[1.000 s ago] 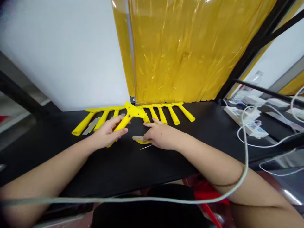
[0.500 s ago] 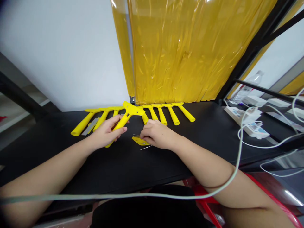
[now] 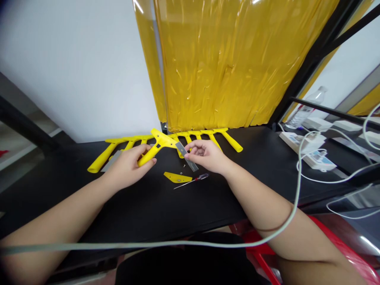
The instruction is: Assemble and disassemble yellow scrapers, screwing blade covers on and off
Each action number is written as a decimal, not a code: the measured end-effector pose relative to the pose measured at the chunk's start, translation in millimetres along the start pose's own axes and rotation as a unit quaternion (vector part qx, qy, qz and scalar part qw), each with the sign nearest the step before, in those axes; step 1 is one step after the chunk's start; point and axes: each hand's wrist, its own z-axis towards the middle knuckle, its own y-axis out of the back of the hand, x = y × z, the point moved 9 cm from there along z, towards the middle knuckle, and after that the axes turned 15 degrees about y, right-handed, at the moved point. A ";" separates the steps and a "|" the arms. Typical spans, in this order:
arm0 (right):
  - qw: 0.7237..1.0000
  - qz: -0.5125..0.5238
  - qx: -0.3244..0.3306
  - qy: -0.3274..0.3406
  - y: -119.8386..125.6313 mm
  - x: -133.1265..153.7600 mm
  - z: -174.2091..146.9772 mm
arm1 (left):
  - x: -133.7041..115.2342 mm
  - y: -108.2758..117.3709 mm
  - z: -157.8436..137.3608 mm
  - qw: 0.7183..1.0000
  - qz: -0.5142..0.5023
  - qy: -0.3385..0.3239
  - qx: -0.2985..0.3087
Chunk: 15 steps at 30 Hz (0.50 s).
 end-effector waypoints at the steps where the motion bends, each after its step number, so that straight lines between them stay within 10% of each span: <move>1: 1.000 0.006 -0.006 -0.003 0.5 -0.4 0.4 | -2.3 0.0 -1.3 1.000 0.013 -0.010 0.000; 15: 0.993 -0.017 -0.077 0.090 16.0 17.6 3.6 | -18.7 -3.0 -11.9 0.993 0.091 -0.081 0.006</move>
